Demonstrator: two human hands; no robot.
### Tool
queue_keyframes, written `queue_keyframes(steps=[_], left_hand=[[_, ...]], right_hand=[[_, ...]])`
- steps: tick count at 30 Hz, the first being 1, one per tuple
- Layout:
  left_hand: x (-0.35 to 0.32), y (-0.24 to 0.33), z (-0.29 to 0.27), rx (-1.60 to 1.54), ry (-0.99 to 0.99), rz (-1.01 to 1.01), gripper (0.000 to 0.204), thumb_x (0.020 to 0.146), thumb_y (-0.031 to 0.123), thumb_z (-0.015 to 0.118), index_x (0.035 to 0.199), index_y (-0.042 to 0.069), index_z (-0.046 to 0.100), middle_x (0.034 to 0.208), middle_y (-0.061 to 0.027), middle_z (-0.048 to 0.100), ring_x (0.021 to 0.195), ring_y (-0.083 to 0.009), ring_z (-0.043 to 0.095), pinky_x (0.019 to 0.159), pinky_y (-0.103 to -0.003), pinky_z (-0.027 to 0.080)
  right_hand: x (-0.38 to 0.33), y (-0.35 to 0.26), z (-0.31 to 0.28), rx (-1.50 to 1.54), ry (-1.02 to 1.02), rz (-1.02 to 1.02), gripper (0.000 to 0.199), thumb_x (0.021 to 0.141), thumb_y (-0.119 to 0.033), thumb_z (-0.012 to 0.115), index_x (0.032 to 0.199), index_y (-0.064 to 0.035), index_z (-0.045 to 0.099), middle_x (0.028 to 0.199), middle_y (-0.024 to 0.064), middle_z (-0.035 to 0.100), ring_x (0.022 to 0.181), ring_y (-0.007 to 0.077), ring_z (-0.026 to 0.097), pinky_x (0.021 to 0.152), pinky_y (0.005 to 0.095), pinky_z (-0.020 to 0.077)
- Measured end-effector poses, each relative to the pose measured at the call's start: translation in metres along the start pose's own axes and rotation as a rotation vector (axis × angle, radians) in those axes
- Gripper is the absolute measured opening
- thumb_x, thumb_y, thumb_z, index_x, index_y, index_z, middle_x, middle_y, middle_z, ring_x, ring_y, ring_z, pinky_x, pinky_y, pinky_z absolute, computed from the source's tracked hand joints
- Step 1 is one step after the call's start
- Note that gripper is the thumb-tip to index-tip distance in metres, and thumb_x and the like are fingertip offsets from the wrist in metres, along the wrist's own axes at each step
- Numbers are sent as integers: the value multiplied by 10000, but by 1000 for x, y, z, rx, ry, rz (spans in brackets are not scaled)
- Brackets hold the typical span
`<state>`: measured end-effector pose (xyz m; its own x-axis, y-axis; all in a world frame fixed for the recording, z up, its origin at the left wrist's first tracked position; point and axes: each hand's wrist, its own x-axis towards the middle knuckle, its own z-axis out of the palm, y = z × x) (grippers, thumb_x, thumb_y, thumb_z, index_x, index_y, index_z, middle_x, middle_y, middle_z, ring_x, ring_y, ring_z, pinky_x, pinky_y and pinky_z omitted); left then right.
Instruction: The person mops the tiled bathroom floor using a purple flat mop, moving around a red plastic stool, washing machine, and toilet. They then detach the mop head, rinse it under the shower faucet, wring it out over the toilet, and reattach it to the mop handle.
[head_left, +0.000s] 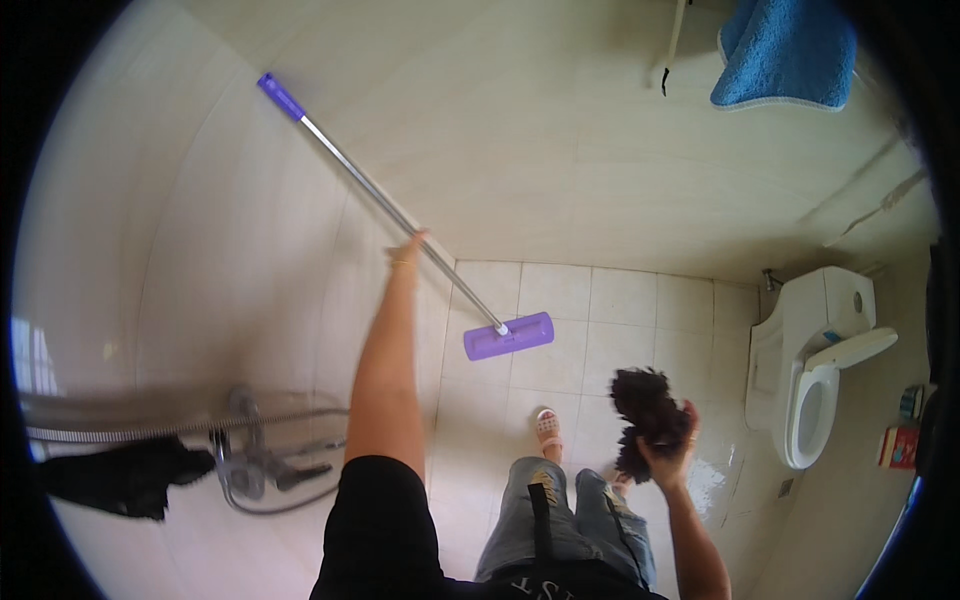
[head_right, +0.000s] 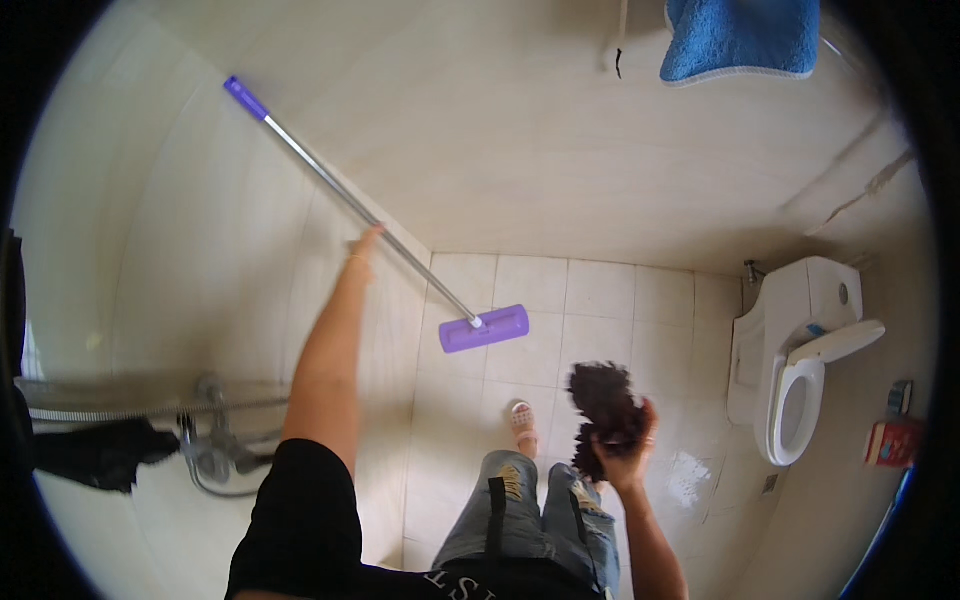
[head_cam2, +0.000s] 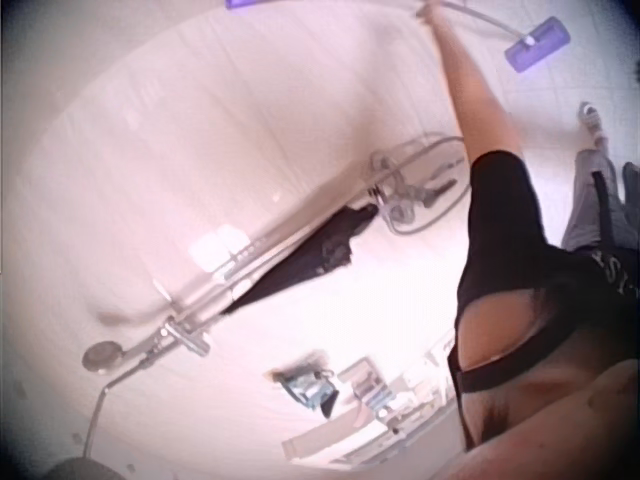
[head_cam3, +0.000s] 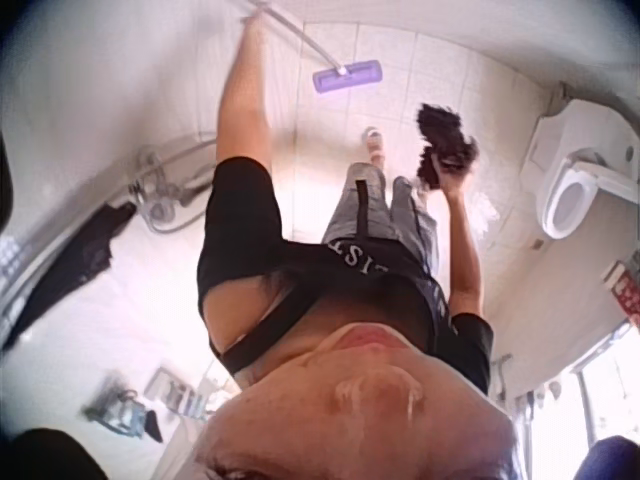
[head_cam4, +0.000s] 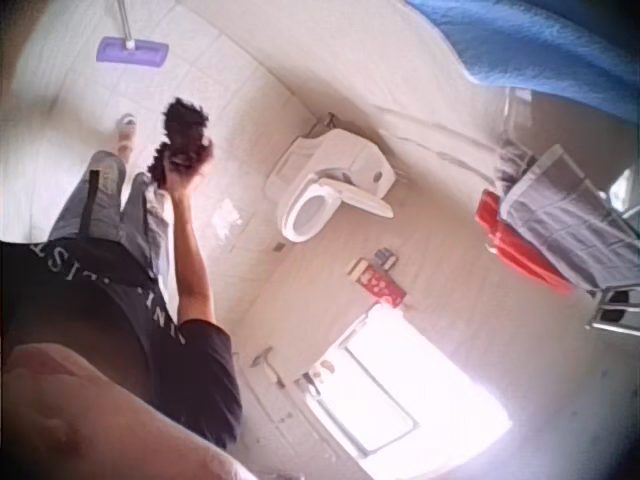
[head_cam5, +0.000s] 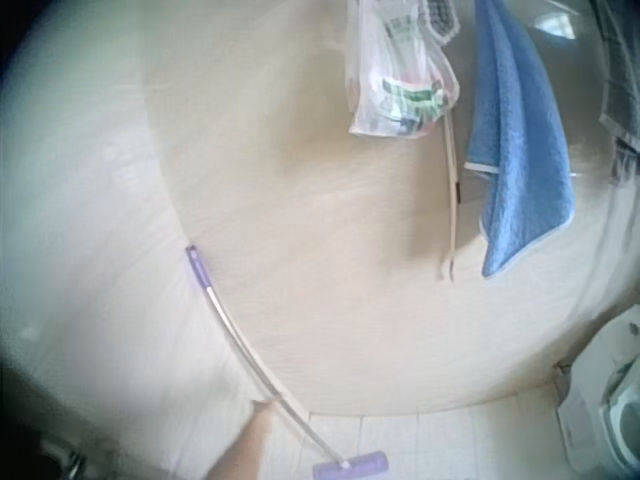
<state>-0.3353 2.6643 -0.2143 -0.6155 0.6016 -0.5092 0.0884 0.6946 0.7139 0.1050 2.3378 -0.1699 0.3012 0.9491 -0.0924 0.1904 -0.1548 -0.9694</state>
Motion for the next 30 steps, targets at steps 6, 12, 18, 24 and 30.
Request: queue_keyframes(steps=[6,12,18,24,30], left_hand=[[87,123,-19,-27,187,354,1112,555,419,696,1293,-42,5,1338,-232,140,1209,-321,250,984,-358,240],[96,132,26,-211,-146,383,726,680,209,635,1234,-14,223,1269,-78,306,1167,-215,280,918,-383,281],[28,91,76,-233,-185,613,217,764,267,577,780,62,507,779,-46,544,782,-146,516,778,-306,374],[-208,-59,177,66,-825,736,329,789,176,580,509,52,458,541,-4,515,520,-81,477,524,-225,388],[-322,-95,244,189,-715,949,466,774,253,587,417,38,378,404,-7,386,415,-91,355,433,-266,325]], right_hand=[[-11,-12,-83,184,484,233,714,597,-5,654,1228,-66,324,1162,73,429,1083,207,394,944,329,286],[-62,-52,-130,385,656,335,572,642,-50,621,1168,-35,397,1100,92,489,1018,221,461,892,344,360],[-83,-100,-135,463,643,367,681,612,-115,646,1214,-36,339,1103,116,483,1006,228,472,869,356,391],[-95,-95,-185,214,168,296,688,512,-123,746,1104,-20,410,1024,88,494,1008,193,455,874,314,370],[-121,-87,-189,208,84,99,596,521,-156,749,1036,-74,461,1222,123,327,1123,227,349,907,340,325]])
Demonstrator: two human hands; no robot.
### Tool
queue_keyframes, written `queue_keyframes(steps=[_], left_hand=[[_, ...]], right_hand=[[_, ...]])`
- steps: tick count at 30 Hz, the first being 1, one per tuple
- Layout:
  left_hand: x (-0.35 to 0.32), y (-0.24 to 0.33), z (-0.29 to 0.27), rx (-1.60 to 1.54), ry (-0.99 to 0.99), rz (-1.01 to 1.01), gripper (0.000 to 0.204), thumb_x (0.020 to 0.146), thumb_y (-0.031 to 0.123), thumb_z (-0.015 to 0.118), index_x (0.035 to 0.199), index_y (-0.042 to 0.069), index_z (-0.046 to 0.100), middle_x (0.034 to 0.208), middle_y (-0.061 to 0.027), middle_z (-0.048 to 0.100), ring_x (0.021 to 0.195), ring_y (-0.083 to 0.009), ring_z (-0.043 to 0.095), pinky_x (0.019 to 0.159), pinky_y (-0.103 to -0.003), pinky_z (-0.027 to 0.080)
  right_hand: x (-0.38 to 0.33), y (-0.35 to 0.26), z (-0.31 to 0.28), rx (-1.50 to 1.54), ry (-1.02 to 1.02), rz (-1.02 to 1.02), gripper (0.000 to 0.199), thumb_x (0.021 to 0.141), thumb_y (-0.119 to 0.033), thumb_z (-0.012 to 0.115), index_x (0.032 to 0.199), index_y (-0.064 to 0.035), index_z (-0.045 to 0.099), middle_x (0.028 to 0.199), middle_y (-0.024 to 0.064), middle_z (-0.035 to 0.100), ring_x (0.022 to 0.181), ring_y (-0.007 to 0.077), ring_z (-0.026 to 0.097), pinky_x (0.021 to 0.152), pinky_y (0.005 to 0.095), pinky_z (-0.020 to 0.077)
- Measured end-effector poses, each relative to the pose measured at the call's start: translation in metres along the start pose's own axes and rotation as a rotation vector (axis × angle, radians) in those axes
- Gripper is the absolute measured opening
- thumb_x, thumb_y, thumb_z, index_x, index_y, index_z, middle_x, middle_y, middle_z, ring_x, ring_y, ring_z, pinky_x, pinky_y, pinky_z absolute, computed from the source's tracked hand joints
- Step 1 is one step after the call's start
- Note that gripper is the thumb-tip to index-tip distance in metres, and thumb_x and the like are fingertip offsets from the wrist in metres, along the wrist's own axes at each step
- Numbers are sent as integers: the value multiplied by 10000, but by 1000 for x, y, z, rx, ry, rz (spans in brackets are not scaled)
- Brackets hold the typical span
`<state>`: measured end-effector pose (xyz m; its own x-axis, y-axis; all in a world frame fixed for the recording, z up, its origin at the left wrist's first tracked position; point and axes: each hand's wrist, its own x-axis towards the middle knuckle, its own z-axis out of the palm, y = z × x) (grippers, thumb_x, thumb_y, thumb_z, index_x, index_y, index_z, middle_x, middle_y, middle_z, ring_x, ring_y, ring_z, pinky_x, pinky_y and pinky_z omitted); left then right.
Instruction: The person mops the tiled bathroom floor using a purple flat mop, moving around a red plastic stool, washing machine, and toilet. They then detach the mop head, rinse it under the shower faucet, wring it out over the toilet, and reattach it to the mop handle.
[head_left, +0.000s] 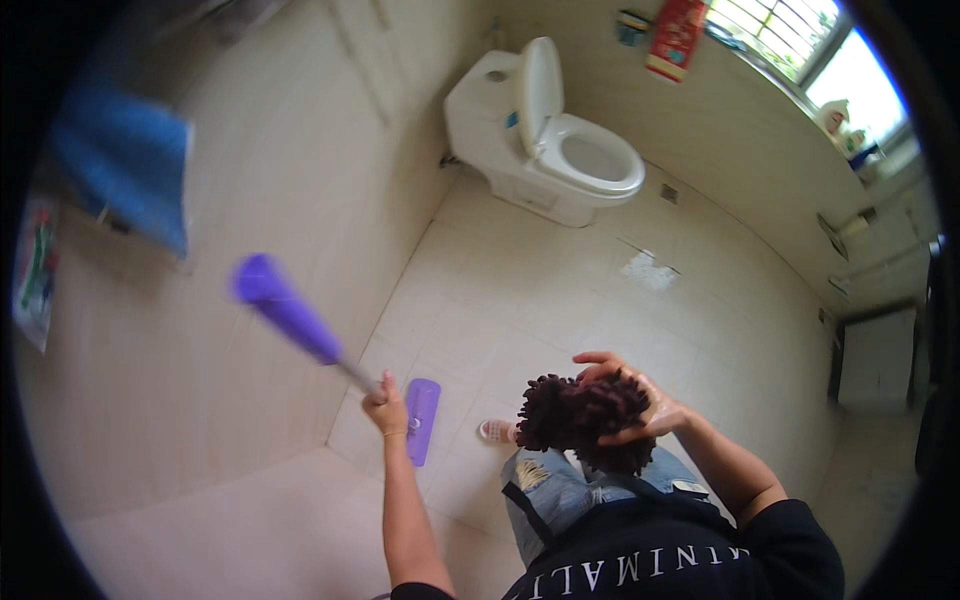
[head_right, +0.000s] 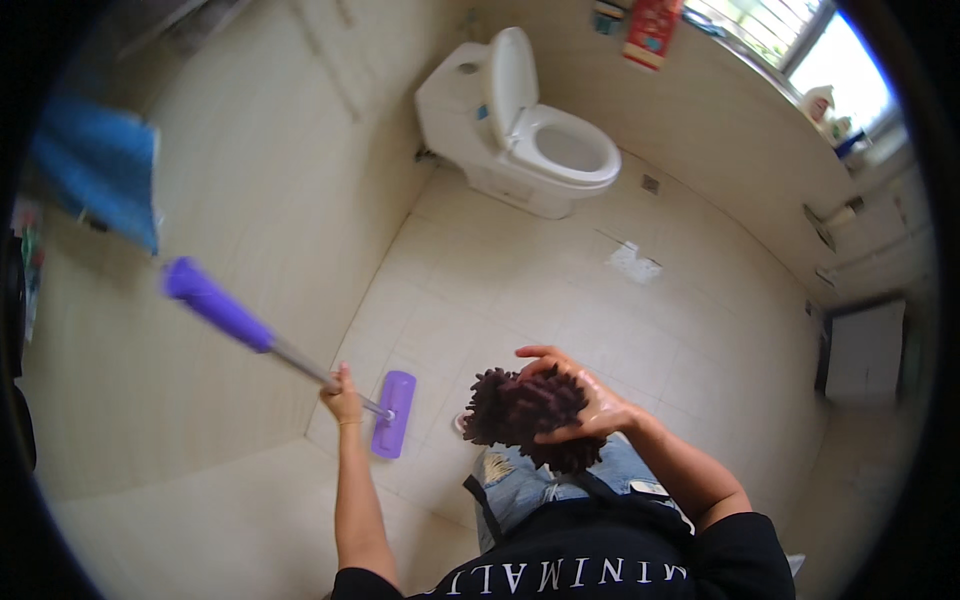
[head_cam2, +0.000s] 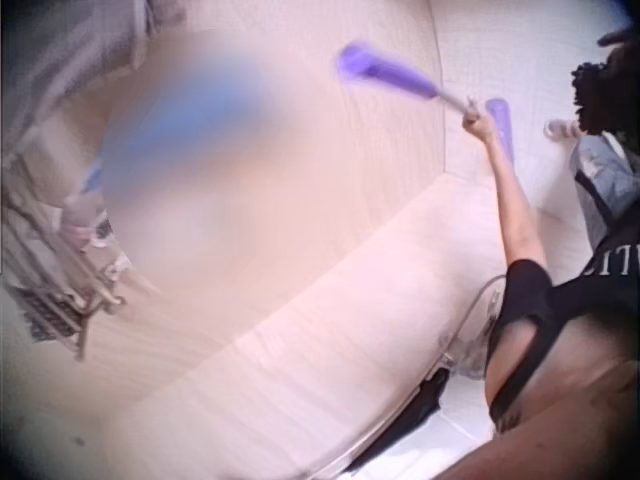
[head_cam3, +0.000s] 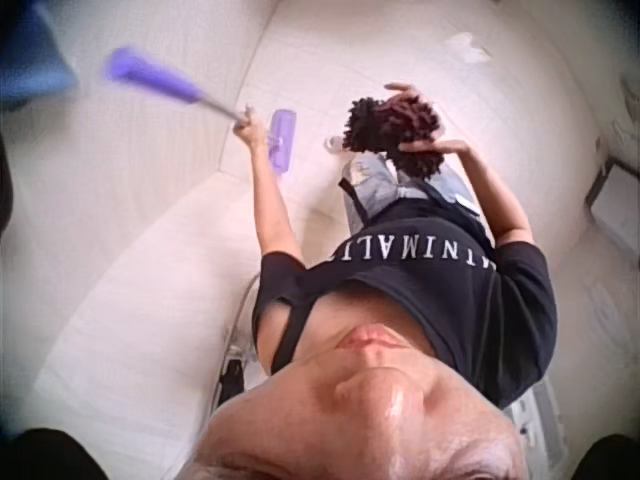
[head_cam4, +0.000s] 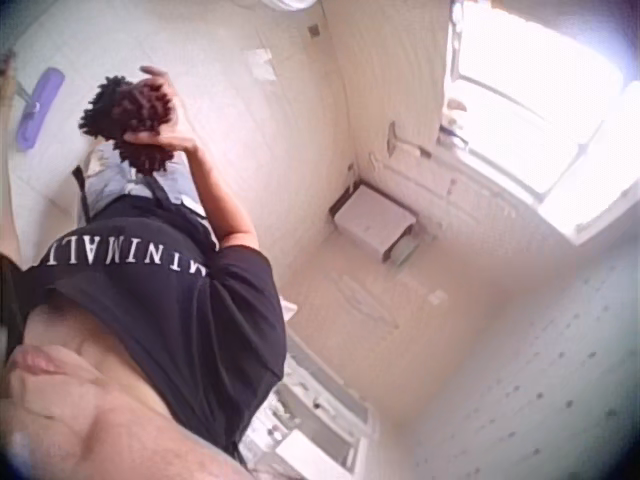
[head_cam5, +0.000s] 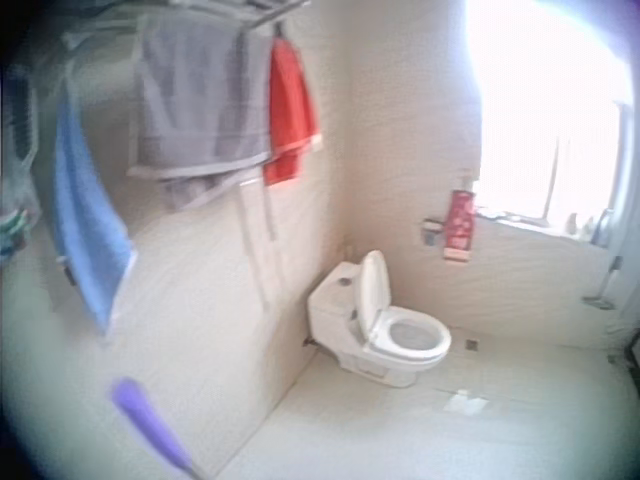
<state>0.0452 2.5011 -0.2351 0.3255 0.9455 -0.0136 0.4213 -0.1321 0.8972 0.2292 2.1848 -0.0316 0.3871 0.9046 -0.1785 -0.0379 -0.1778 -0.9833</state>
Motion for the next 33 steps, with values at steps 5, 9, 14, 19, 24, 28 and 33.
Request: queue_keyframes(steps=[5,9,14,19,24,28,33], left_hand=[[-36,196,22,-364,-119,168,378,804,185,527,487,106,336,412,15,347,379,-68,307,398,-224,299],[-50,285,54,-588,-251,114,382,801,153,511,487,122,295,430,29,278,379,-69,246,406,-236,271],[-114,351,121,-822,-317,217,379,809,144,479,491,117,274,437,28,248,388,-76,214,413,-254,276],[-139,356,153,-819,-387,218,364,823,156,425,505,134,249,435,26,215,389,-81,197,422,-247,263],[-149,395,204,-816,-381,228,379,815,179,453,498,138,249,432,35,212,371,-72,189,411,-241,239],[-150,403,249,-794,-374,166,387,811,188,484,497,139,264,425,36,226,364,-66,206,400,-228,240],[-158,395,314,-712,-343,52,392,804,151,515,489,142,282,403,40,255,342,-57,208,378,-215,241]], right_hand=[[-90,23,-60,-45,131,-46,565,506,-162,750,987,-77,466,1244,136,305,1106,252,371,905,347,327],[-134,30,-90,-2,285,-59,570,503,-174,749,988,-79,466,1229,151,338,1105,245,381,908,343,326],[-245,36,-173,-5,617,-87,636,494,-162,764,1042,-55,459,1206,146,371,1093,215,398,915,340,324],[-309,41,-217,151,988,-146,589,566,-43,739,1055,-18,411,940,64,543,902,138,524,818,274,417],[-334,35,-290,-52,1240,-131,537,593,-48,732,1027,-21,417,897,54,550,831,130,541,768,267,437],[-337,22,-358,-328,1286,-124,469,613,-63,728,987,-45,445,870,49,561,812,131,539,749,255,438],[-347,25,-453,-256,1686,-289,355,682,-61,683,950,-49,451,811,-18,488,758,67,469,710,202,397]])
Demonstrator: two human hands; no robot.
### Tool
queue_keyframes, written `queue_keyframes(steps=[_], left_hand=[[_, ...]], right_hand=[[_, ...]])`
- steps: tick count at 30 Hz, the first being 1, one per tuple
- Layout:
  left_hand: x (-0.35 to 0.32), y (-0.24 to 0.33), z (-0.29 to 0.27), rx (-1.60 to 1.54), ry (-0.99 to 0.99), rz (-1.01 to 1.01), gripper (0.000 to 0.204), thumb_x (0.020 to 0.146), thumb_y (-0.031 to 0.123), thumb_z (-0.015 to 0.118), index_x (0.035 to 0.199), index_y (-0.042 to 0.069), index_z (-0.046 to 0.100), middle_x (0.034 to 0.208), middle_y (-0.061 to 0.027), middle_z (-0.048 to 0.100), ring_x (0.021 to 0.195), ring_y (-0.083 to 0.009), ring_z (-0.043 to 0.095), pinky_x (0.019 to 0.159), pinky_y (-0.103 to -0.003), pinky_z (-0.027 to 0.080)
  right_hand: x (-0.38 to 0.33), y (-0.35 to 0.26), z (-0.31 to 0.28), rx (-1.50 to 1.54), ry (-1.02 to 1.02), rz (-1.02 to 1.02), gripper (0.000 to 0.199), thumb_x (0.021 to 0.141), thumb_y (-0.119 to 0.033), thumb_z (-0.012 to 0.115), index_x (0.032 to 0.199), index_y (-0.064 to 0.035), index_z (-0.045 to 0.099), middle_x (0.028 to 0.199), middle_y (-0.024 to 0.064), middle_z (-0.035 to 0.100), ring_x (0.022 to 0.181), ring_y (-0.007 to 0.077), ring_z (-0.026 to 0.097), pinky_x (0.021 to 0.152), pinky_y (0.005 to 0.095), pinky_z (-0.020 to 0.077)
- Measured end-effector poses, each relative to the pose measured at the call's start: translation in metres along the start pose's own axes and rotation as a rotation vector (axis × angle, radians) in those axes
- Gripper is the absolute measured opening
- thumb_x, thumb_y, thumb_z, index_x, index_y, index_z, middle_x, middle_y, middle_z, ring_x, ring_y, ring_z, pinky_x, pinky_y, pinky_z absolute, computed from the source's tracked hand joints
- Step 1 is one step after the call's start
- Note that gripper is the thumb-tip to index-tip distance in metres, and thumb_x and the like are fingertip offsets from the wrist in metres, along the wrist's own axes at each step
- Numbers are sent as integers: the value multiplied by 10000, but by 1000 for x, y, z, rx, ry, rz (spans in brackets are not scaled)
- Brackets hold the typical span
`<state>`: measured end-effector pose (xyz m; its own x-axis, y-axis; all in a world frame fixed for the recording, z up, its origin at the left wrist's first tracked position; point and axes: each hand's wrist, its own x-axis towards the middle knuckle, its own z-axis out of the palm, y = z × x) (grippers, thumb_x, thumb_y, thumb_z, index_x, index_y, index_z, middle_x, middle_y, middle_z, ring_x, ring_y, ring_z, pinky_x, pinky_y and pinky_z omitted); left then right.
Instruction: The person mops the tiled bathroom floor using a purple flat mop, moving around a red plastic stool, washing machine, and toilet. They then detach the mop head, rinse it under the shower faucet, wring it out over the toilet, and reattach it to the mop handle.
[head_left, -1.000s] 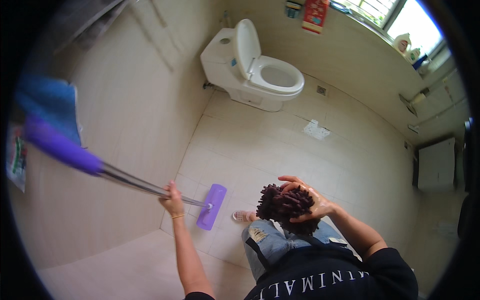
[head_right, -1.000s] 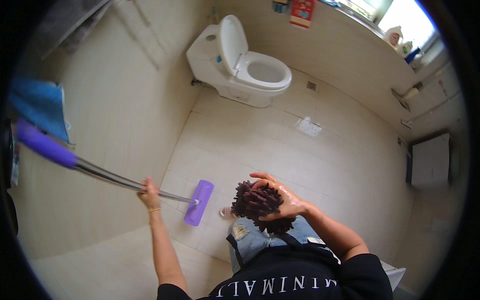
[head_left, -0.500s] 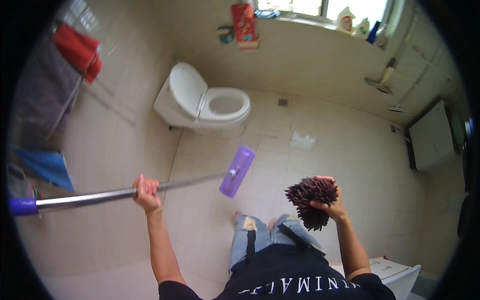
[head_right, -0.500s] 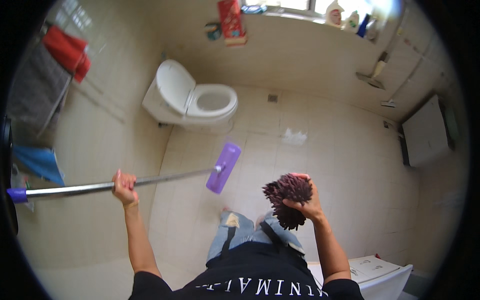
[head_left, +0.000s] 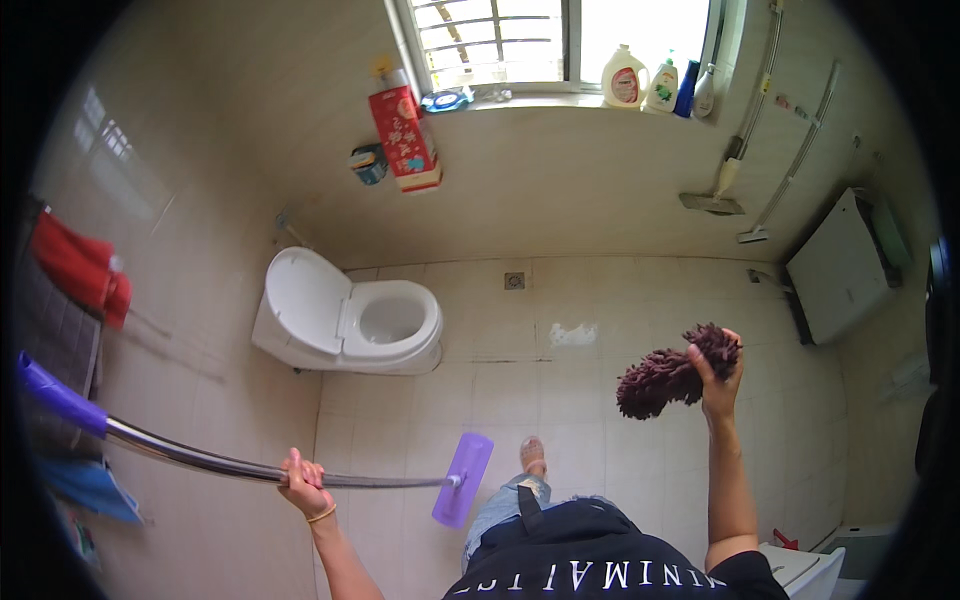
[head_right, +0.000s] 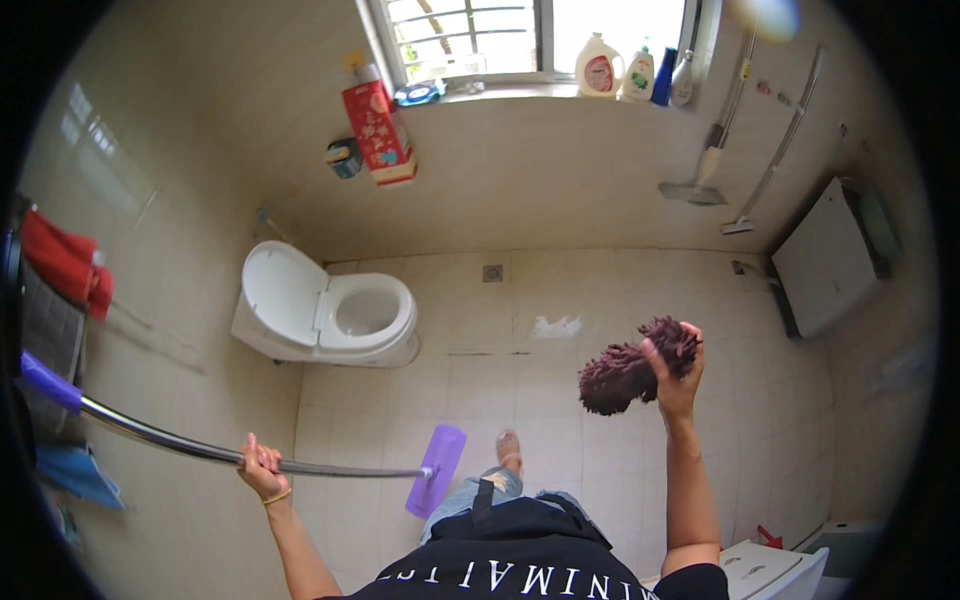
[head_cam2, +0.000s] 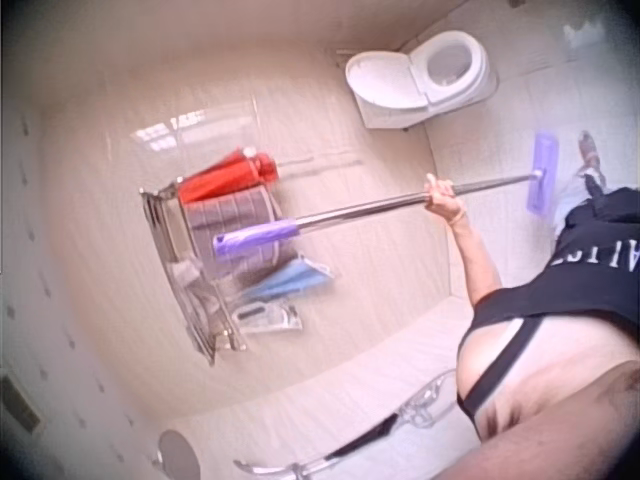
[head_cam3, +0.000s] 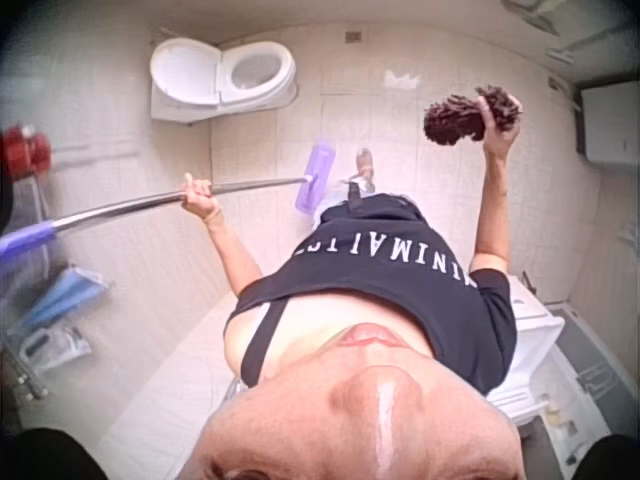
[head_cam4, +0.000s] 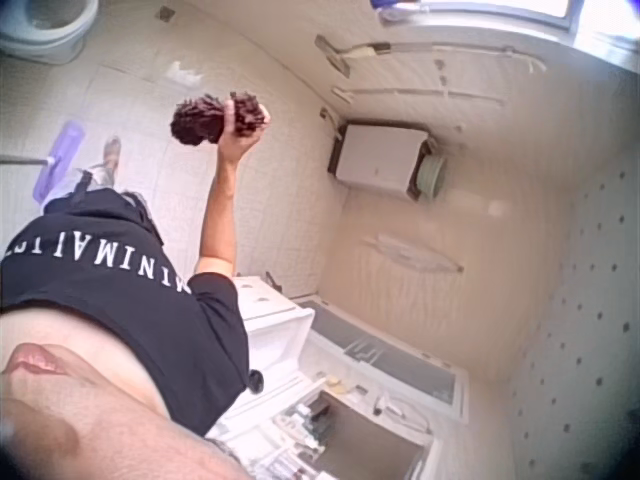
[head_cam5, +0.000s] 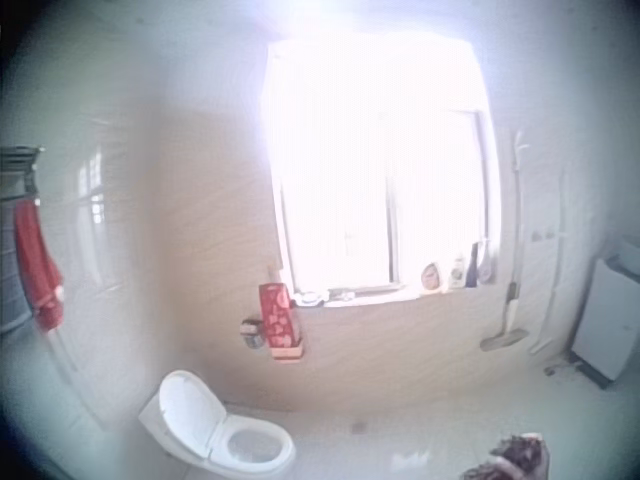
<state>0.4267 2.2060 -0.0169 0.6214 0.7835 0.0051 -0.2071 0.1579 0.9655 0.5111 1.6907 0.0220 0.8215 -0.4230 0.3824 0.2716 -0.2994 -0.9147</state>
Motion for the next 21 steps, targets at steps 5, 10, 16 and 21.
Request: queue_keyframes(steps=[5,10,16,21], left_hand=[[26,-45,93,135,9,-67,400,791,122,538,480,138,287,381,39,279,319,-55,224,348,-215,245],[40,-66,151,202,-97,-78,406,792,101,535,477,135,280,381,33,280,313,-63,251,332,-223,264],[46,-112,269,209,-122,-61,382,819,104,498,503,128,285,395,26,288,335,-62,248,364,-224,282],[36,-111,300,210,-141,-13,366,828,91,468,508,127,293,411,25,292,353,-66,260,395,-223,292]], right_hand=[[118,18,11,142,42,88,227,729,-47,636,892,-66,479,802,-21,501,725,65,489,674,203,425],[191,15,24,339,93,151,162,748,-79,623,867,-58,515,793,17,541,695,101,535,618,242,477],[362,57,46,824,-53,330,203,790,-221,576,902,-53,549,824,56,587,665,151,587,617,276,504],[433,88,105,908,-147,412,214,784,-142,570,971,-43,536,916,63,588,788,154,583,691,288,488]])
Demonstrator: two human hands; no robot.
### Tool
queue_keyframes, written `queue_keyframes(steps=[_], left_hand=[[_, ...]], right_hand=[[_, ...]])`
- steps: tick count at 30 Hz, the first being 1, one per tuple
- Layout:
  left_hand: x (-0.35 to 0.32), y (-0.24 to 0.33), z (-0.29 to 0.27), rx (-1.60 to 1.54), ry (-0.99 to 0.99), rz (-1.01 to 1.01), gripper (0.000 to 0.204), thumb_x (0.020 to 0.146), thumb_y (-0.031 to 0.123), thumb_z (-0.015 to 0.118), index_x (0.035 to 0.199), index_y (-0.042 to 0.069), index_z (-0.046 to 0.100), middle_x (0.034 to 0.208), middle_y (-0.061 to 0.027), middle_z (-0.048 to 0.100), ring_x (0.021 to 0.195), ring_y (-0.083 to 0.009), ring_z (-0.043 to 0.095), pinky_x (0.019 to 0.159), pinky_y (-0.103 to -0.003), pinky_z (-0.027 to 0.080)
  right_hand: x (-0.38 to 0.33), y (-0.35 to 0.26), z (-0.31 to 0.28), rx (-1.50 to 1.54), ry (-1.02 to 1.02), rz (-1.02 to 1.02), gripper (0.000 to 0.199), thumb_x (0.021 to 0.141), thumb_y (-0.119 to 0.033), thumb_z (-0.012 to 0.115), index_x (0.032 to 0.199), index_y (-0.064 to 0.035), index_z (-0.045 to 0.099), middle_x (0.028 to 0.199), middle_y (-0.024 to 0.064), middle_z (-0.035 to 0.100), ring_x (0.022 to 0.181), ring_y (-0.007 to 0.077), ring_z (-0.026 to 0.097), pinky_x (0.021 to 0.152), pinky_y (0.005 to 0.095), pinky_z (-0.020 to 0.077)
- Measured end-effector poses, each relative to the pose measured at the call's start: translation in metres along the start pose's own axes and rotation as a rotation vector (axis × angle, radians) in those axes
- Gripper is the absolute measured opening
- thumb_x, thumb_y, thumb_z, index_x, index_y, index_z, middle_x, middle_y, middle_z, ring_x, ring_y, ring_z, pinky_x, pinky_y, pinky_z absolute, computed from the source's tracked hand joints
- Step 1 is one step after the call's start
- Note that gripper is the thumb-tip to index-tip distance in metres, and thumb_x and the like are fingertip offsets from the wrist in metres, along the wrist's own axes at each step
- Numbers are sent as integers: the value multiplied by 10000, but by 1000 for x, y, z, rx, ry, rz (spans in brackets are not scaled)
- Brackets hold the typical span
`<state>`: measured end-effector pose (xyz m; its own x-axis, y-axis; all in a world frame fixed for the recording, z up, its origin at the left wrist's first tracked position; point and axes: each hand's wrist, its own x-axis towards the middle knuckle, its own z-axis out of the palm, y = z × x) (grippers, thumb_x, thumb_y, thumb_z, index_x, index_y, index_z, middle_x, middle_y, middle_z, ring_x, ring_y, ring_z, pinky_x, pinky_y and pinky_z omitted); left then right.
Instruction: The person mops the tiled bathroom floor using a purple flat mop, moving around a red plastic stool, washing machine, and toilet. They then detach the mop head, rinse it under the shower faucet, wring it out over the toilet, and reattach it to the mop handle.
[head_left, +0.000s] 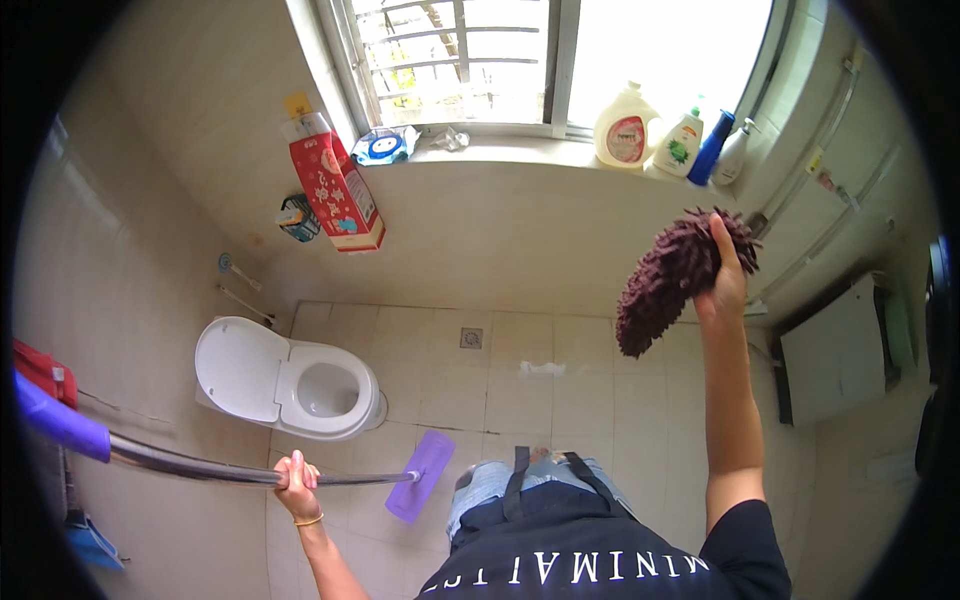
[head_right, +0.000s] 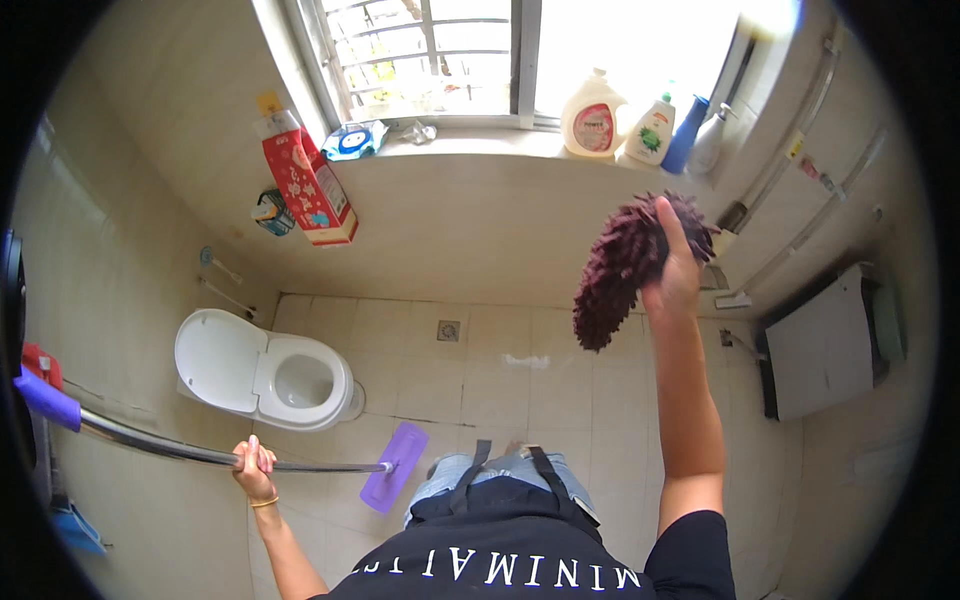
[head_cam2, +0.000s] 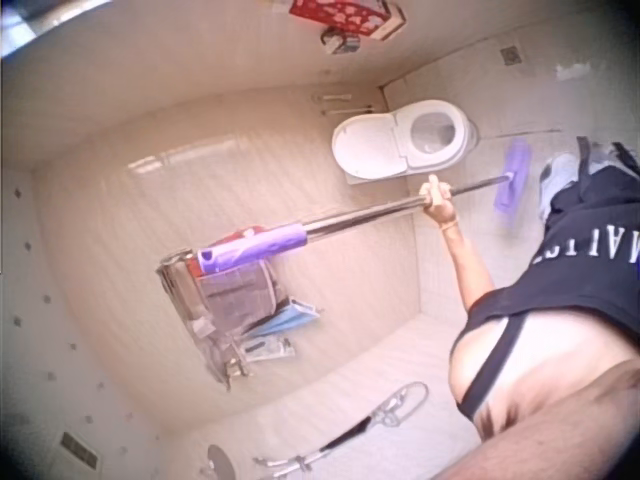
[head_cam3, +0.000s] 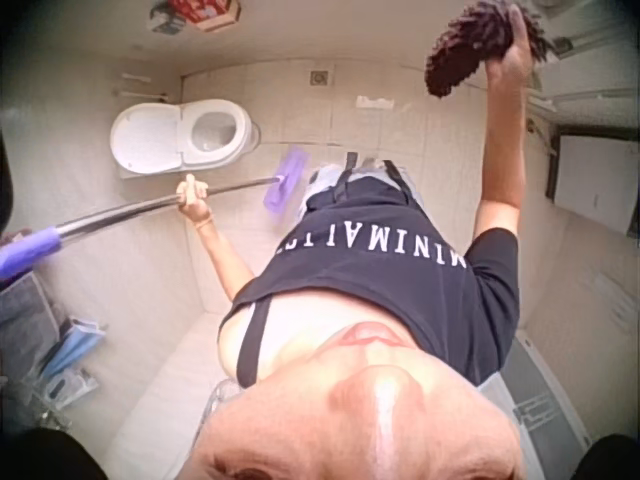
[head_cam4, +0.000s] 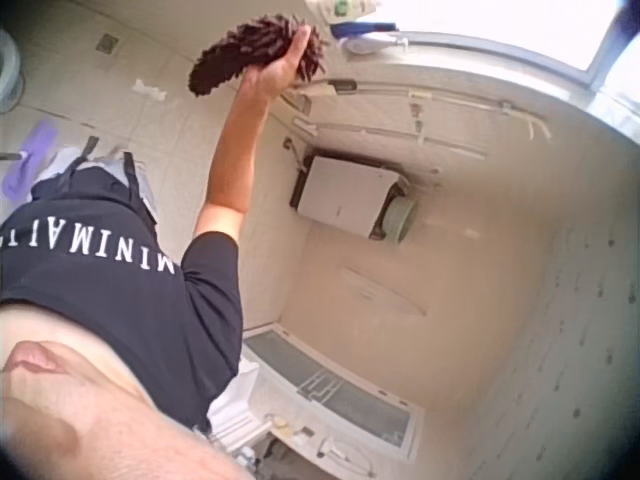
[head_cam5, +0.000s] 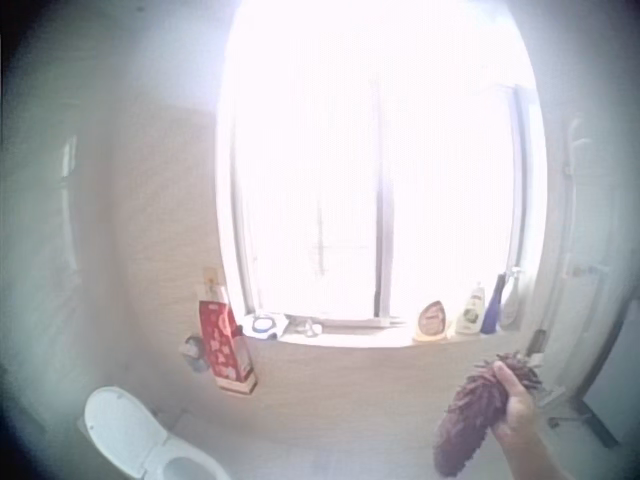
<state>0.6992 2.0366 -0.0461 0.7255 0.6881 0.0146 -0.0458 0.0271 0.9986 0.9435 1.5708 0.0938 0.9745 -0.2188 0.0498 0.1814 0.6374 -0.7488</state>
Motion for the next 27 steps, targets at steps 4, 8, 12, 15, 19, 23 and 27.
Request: queue_keyframes(steps=[4,8,12,15,19,23,27], left_hand=[[12,-3,60,-78,46,42,353,827,68,448,515,120,291,416,21,291,360,-67,259,399,-227,284],[35,-8,109,-107,153,51,348,826,74,444,516,121,294,419,27,291,361,-62,251,398,-219,278],[75,-18,159,-153,180,15,348,827,93,447,518,137,293,419,33,278,354,-62,258,397,-211,278],[81,-17,167,-147,195,-19,344,827,73,436,518,130,296,420,32,284,360,-60,237,402,-215,274],[129,-23,224,-169,162,-79,335,828,76,435,522,125,306,423,29,285,367,-60,242,405,-213,277],[146,-18,254,-148,147,-70,321,820,63,429,529,121,308,427,27,287,368,-63,242,420,-222,290],[148,-14,256,-93,137,-29,323,826,75,417,530,134,302,430,38,261,362,-66,254,430,-232,301]], right_hand=[[119,31,29,63,-134,-4,189,765,-97,570,943,-38,542,874,60,584,773,164,580,686,277,482],[236,72,72,201,-91,-7,185,731,-103,597,892,-36,535,835,41,573,759,162,562,686,277,475],[335,99,105,75,42,-390,562,622,-41,711,1063,-26,364,949,76,494,802,155,510,711,261,451],[345,150,87,-461,-6,-1014,513,648,-65,702,1050,-17,387,941,82,493,853,151,495,747,282,437],[393,211,9,-1511,-239,-1020,590,540,-18,678,1072,-151,461,1006,99,491,964,326,463,811,353,423],[395,236,-25,-1844,-524,-684,648,567,-430,683,1107,-164,444,1107,110,407,1038,318,370,853,440,288],[373,227,-5,-1617,-567,-696,760,519,-366,718,1187,-204,395,1181,122,355,1087,317,327,889,444,254]])
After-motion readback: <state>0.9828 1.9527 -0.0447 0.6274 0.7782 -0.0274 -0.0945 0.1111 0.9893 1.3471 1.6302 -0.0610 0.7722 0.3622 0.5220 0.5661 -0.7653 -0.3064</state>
